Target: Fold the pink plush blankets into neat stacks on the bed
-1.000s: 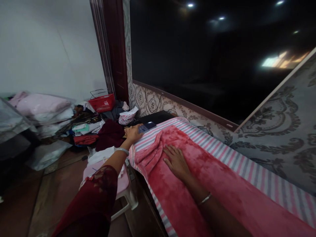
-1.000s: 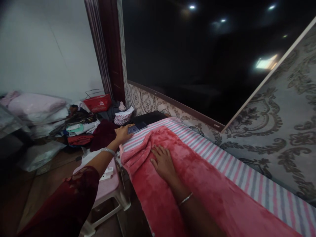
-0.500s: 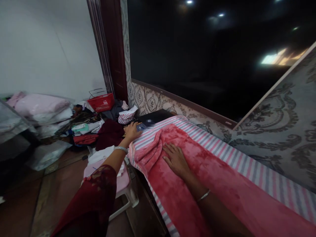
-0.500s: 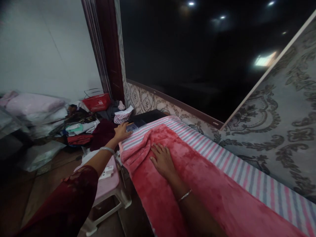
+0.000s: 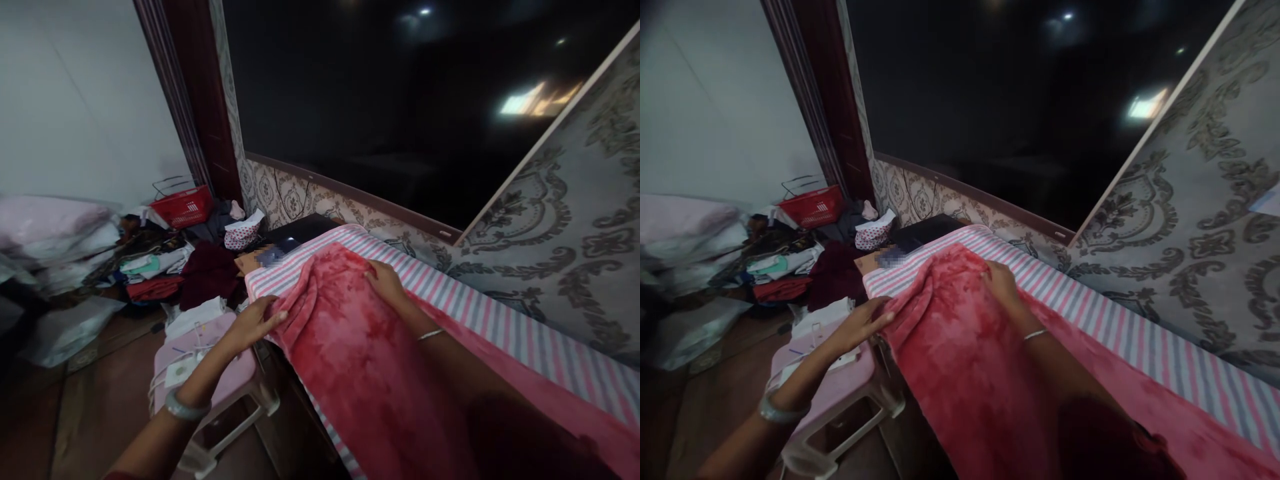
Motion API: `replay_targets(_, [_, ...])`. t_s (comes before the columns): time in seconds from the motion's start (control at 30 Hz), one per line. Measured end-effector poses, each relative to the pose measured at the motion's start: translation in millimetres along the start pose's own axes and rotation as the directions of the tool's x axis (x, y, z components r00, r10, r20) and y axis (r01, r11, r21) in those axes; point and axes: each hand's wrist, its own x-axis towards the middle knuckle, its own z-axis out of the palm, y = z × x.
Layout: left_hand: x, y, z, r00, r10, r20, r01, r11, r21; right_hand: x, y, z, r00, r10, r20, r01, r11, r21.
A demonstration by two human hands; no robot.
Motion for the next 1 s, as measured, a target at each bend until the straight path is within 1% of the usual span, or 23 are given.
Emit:
replay_targets(0.07, [-3, 4, 3, 0.999, -0.043, 0.003, 0.043, 0.999, -0.020, 10, 12, -7, 0.986, 0.143, 0.081, -0.142, 0.990, -0.023])
replay_targets(0.13, [0, 4, 7, 0.995, -0.099, -0.026, 0.099, 0.995, 0.003, 19, 17, -10, 0.969, 0.215, 0.120, -0.213, 0.977, -0.026])
replay_targets(0.2, [6, 1, 9, 0.990, -0.137, -0.029, 0.138, 0.990, 0.013, 29, 16, -8, 0.966, 0.220, 0.133, -0.219, 0.975, -0.021])
replay_targets(0.27, [11, -1, 8, 0.987, -0.159, -0.019, 0.159, 0.987, -0.017, 40, 11, -4, 0.966, 0.214, 0.148, -0.215, 0.977, -0.009])
replay_targets(0.3, [13, -1, 6, 0.984, -0.173, -0.033, 0.171, 0.984, -0.046, 47, 7, -1, 0.966, 0.209, 0.156, -0.211, 0.977, -0.001])
replay_targets(0.37, [14, -1, -1, 0.976, -0.204, -0.071, 0.192, 0.970, -0.148, 58, -3, 6, 0.964, 0.199, 0.177, -0.204, 0.979, 0.014])
replay_targets(0.4, [13, 0, -5, 0.973, -0.222, -0.071, 0.200, 0.952, -0.233, 63, -9, 10, 0.962, 0.194, 0.191, -0.202, 0.979, 0.022])
replay_targets(0.43, [13, 1, -9, 0.969, -0.242, -0.053, 0.212, 0.918, -0.334, 67, -14, 14, 0.960, 0.189, 0.204, -0.199, 0.980, 0.027])
replay_targets(0.5, [12, 3, -16, 0.959, -0.283, -0.002, 0.242, 0.822, -0.515, 72, -24, 22, 0.958, 0.188, 0.215, -0.199, 0.980, 0.027])
replay_targets(0.53, [12, 4, -19, 0.951, -0.309, 0.001, 0.254, 0.781, -0.570, 74, -28, 24, 0.960, 0.194, 0.203, -0.203, 0.979, 0.020])
replay_targets(0.57, [13, 5, -22, 0.941, -0.338, -0.020, 0.260, 0.757, -0.599, 76, -31, 25, 0.962, 0.206, 0.178, -0.211, 0.977, 0.009])
replay_targets(0.63, [15, 9, -25, 0.922, -0.375, -0.091, 0.243, 0.747, -0.618, 82, -32, 17, 0.971, 0.227, 0.071, -0.226, 0.974, -0.019])
replay_targets(0.73, [25, 22, -28, 0.923, -0.355, -0.146, 0.160, 0.702, -0.694, 100, -24, -14, 0.971, 0.179, -0.159, -0.190, 0.980, -0.055])
replay_targets(0.8, [37, 30, -28, 0.929, -0.327, -0.172, 0.099, 0.668, -0.737, 116, -14, -40, 0.957, 0.133, -0.257, -0.153, 0.986, -0.060])
replay_targets(0.87, [54, 33, -25, 0.929, -0.301, -0.215, 0.054, 0.685, -0.726, 130, -6, -57, 0.950, 0.137, -0.281, -0.159, 0.985, -0.058])
replay_targets(0.9, [63, 31, -21, 0.927, -0.290, -0.239, 0.041, 0.710, -0.703, 135, -2, -59, 0.949, 0.157, -0.274, -0.182, 0.981, -0.066])
replay_targets(0.93, [71, 28, -16, 0.922, -0.282, -0.265, 0.034, 0.740, -0.671, 137, 1, -57, 0.949, 0.183, -0.255, -0.210, 0.974, -0.083])
replay_targets(1.0, [84, 17, -3, 0.903, -0.287, -0.320, 0.050, 0.809, -0.586, 136, 6, -41, 0.952, 0.243, -0.187, -0.269, 0.954, -0.131])
